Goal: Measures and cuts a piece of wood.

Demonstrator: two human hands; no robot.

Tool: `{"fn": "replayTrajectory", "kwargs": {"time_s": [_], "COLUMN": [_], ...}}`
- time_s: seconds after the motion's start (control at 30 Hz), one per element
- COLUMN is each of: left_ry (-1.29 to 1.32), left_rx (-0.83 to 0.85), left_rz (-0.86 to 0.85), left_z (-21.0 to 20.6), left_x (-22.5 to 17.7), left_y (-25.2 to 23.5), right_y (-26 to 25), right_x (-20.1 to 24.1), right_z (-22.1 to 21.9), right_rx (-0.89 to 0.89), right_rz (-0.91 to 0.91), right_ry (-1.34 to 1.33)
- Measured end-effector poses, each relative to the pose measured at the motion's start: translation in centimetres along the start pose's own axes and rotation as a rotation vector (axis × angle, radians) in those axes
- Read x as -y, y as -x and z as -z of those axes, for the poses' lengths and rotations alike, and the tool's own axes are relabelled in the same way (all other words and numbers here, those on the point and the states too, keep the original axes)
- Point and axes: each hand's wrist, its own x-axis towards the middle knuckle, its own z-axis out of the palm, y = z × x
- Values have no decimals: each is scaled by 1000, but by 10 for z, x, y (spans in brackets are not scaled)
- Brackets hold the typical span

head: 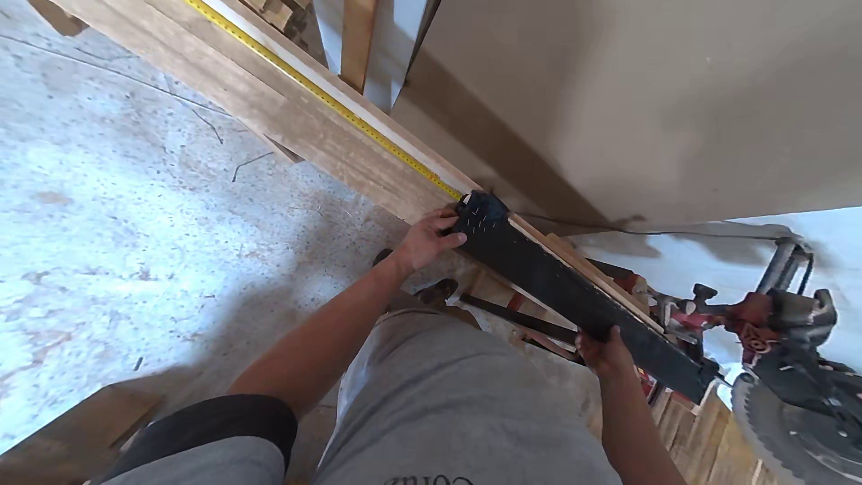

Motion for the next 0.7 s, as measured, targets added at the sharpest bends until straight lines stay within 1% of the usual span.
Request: {"fn": "replayTrajectory", "kwargs": {"time_s": [0.17, 0.33, 0.57, 0.7], "left_ry": [11, 18, 47, 47], "left_rx": [12, 2, -15, -6], "left_rz": [-7, 2, -16, 1], "left_z": [1, -1, -2, -2], "left_x": [-2, -1, 2, 0], "left_y": [0, 0, 0, 0], "right_y": [-6, -5, -2, -6], "right_x": [-3, -2, -1, -3], "right_z": [0, 2, 0, 2], "right_rx": [-55, -20, -15, -3], "right_rz": [-3, 1, 10, 6], "right_ry": [-3, 7, -29, -15]}}
